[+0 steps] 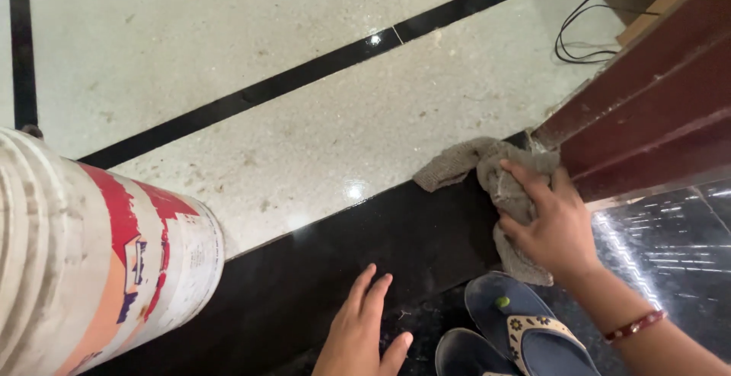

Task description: The recorder is hand-mopping a tiled floor using a wet cloth and a bucket of water.

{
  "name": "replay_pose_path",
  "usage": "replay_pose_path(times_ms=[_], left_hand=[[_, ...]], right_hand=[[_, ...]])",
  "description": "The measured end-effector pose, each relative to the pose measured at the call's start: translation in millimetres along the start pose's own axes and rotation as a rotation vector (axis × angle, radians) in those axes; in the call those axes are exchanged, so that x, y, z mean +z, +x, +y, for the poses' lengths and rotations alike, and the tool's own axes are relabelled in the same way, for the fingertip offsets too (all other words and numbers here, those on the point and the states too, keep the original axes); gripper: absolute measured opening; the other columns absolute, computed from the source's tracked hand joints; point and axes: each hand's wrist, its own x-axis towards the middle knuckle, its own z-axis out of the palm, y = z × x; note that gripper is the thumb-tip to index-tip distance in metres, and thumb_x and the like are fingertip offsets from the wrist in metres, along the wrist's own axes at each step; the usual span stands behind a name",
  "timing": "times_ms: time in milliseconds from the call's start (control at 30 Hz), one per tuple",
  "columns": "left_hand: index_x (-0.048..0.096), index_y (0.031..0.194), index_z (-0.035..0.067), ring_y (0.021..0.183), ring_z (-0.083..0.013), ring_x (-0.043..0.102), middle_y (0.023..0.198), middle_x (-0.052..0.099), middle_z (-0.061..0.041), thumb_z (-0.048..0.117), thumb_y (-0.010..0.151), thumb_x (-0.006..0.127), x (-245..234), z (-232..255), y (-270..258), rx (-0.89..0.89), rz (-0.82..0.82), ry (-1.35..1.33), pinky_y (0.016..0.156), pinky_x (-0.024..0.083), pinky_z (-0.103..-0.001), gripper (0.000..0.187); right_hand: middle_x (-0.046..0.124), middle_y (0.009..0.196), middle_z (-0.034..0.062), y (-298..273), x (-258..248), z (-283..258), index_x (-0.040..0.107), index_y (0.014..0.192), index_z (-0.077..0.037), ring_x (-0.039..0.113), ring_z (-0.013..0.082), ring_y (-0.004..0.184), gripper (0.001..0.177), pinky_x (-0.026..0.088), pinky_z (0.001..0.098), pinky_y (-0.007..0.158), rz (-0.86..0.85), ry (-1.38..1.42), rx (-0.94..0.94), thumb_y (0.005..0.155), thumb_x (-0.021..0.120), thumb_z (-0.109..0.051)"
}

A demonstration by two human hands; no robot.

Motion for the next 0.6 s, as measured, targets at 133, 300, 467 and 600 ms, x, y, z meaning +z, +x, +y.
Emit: replay_pose_path(times_ms=[133,300,467,600], left_hand=[[0.032,0.156,0.005,0.148,-0.0418,0.03,0.168,0.018,-0.022,0.027,0.086,0.075,-3.9,0.3,-2.5,-0.046,-0.031,-0.03,0.116,0.032,-0.051,0.085],[0.042,0.146,0.002,0.144,-0.0436,0.038,0.158,0.033,-0.024,0.021,0.083,0.075,-19.8,4.4,-2.2,0.109,0.27,-0.067,0.114,0.036,-0.049,0.073],[0.045,0.144,0.0,0.141,-0.0435,0.043,0.157,0.037,-0.026,0.018,0.087,0.069,-46.9,9.2,1.2,0.149,0.517,-0.075,0.11,0.041,-0.046,0.065],[0.048,0.143,0.002,0.14,-0.0433,0.044,0.154,0.042,-0.025,0.017,0.087,0.069,-48.9,-20.1,-3.4,0.129,0.525,-0.025,0.111,0.04,-0.046,0.061]], right_hand=[[0.056,0.123,0.0259,-11.6,5.3,-11.7,0.056,0.143,-0.032,0.059,0.0459,0.113,0.086,0.05,0.0508,0.098,0.058,-0.01,-0.047,0.063,0.084,-0.024],[0.058,0.122,0.0199,-20.1,19.1,-56.7,0.058,0.137,-0.035,0.06,0.0411,0.114,0.084,0.051,0.0474,0.095,-0.175,0.038,-0.119,0.057,0.083,-0.023],[0.056,0.128,0.0243,-39.5,47.0,-90.6,0.061,0.139,-0.027,0.056,0.0466,0.118,0.086,0.046,0.0525,0.098,-0.387,0.217,-0.602,0.056,0.085,-0.023],[0.057,0.126,0.0256,-55.3,53.2,-102.8,0.062,0.135,-0.023,0.056,0.0461,0.118,0.082,0.041,0.0555,0.103,-0.549,0.314,-0.827,0.058,0.089,-0.027]])
